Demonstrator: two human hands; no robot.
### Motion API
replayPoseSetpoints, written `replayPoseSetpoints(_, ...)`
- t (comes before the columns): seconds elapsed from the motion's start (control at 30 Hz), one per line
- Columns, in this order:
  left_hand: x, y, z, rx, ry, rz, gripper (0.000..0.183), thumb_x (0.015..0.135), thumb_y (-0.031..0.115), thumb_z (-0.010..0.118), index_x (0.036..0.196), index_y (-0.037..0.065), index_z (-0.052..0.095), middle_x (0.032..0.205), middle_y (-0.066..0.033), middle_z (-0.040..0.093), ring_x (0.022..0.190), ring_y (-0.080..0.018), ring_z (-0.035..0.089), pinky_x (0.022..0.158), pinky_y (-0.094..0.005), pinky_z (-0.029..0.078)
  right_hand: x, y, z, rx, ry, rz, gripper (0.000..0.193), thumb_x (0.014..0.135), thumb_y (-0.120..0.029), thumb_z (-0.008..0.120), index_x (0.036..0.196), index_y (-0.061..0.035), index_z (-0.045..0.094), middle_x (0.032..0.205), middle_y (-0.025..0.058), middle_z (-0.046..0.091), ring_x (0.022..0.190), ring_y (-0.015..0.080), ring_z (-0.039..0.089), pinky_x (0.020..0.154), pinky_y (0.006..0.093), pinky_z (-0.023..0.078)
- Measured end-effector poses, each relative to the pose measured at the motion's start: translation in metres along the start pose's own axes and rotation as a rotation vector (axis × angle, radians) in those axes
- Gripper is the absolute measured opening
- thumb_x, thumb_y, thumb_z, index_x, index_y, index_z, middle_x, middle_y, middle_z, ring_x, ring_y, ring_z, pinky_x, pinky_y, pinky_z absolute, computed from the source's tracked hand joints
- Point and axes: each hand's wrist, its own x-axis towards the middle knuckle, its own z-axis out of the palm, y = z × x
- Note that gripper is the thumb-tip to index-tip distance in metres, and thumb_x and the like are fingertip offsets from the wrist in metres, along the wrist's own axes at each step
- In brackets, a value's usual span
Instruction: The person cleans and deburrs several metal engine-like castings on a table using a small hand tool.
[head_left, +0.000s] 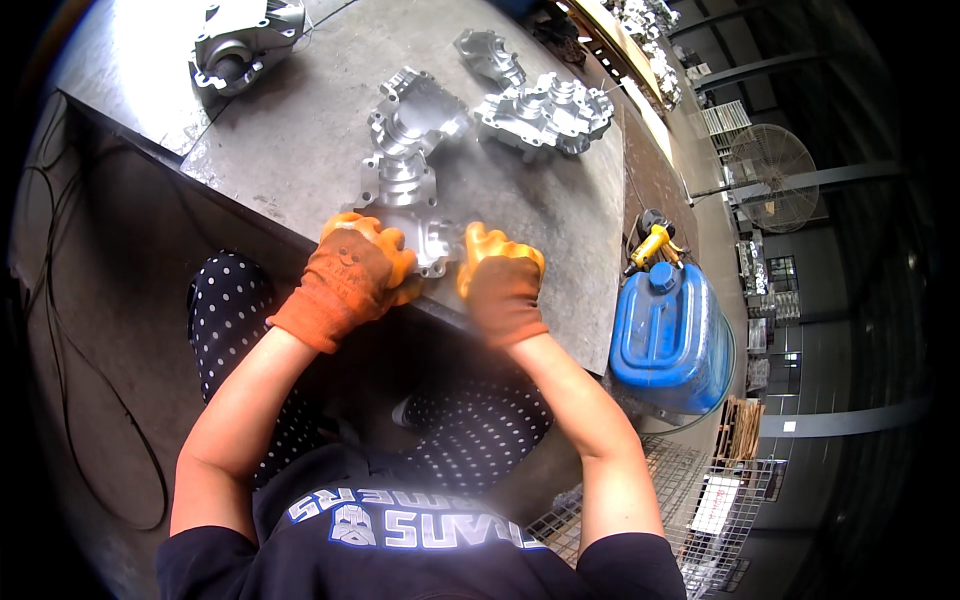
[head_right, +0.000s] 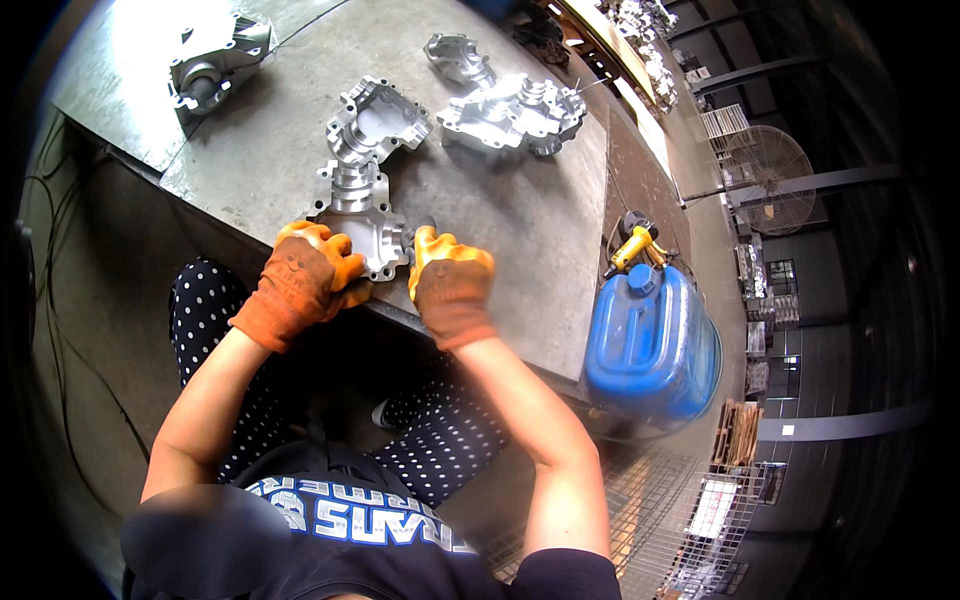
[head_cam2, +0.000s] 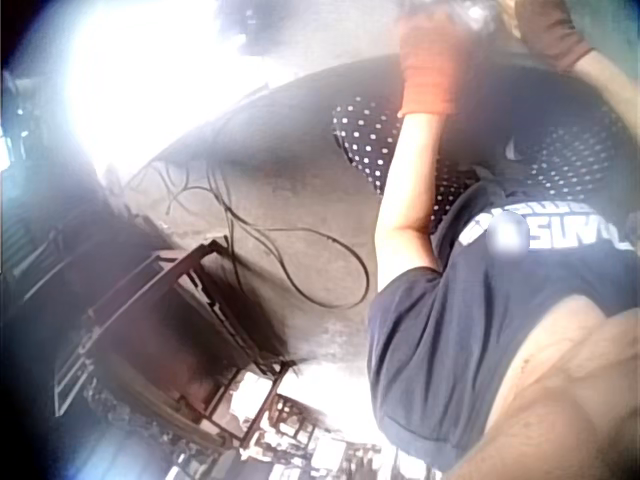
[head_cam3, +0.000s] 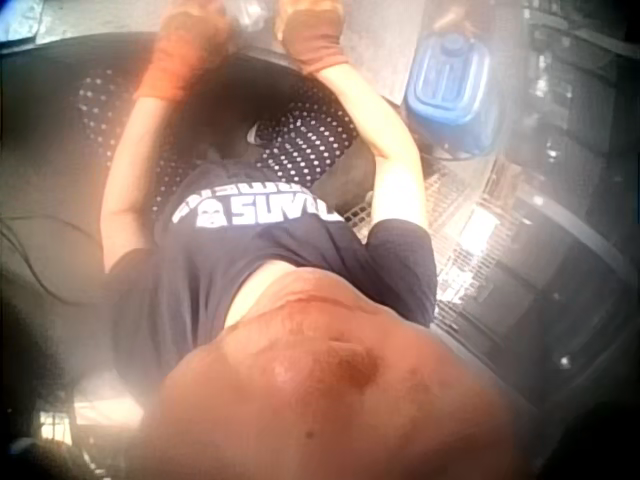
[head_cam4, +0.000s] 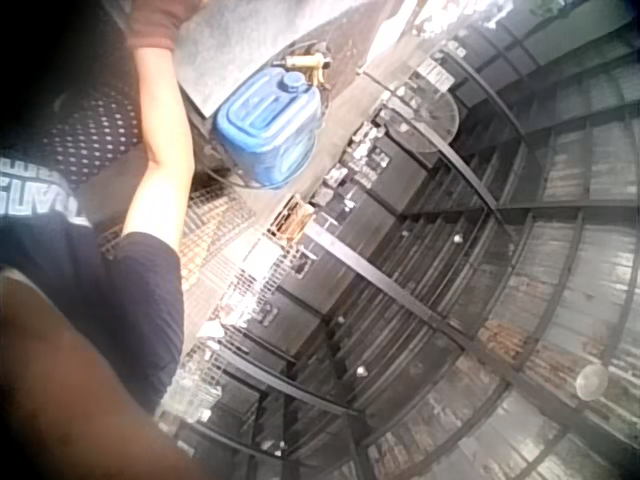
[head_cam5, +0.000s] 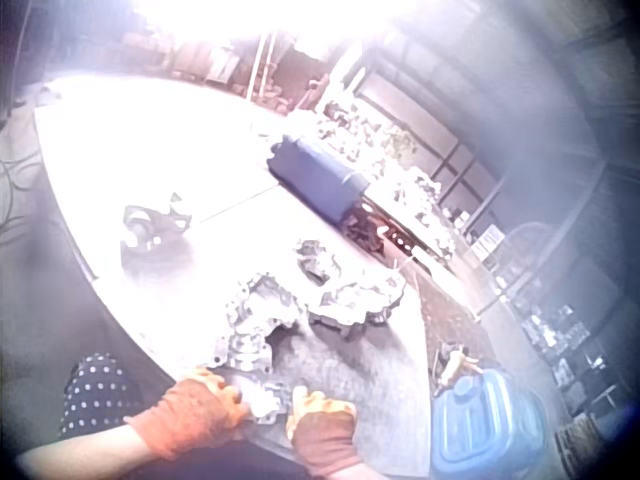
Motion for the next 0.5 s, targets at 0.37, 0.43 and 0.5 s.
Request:
replayPoseSetpoints(0.37,-0.006,0.008,0.004,0.097,-0.053,-0.062,0.023,0.077,0.03,0.075,0.094,0.016,0.069,0.093,-0.0038,0.065,0.093,-0.0275,0.064,0.09,-0.0433,0.047,0.002,-0.006,-0.001,-0.113,-0.037,-0.029,0.023,0.08,-0.019,0.066,0.1,-0.009,0.06,0.072,0.0051,0.063,0.058,0.0213,0.065,0.054,0.0384,0.046)
replayPoseSetpoints(0.43,-0.01,0.021,0.006,0.142,-0.038,-0.158,0.027,0.076,0.027,0.075,0.098,0.015,0.068,0.094,-0.0032,0.064,0.096,-0.0264,0.063,0.092,-0.0432,0.045,0.001,-0.003,0.004,-0.136,0.042,-0.092,0.021,0.076,-0.018,0.068,0.091,-0.0075,0.057,0.067,0.0054,0.058,0.049,0.021,0.06,0.049,0.0402,0.044)
replayPoseSetpoints(0.5,-0.014,0.027,0.009,0.165,-0.012,-0.215,0.029,0.074,0.025,0.075,0.099,0.013,0.066,0.093,-0.0023,0.063,0.096,-0.0249,0.062,0.095,-0.0433,0.043,0.003,-0.007,-0.003,-0.302,0.03,-0.123,0.022,0.075,-0.017,0.067,0.091,-0.0063,0.057,0.066,0.004,0.056,0.049,0.0184,0.058,0.048,0.0384,0.043)
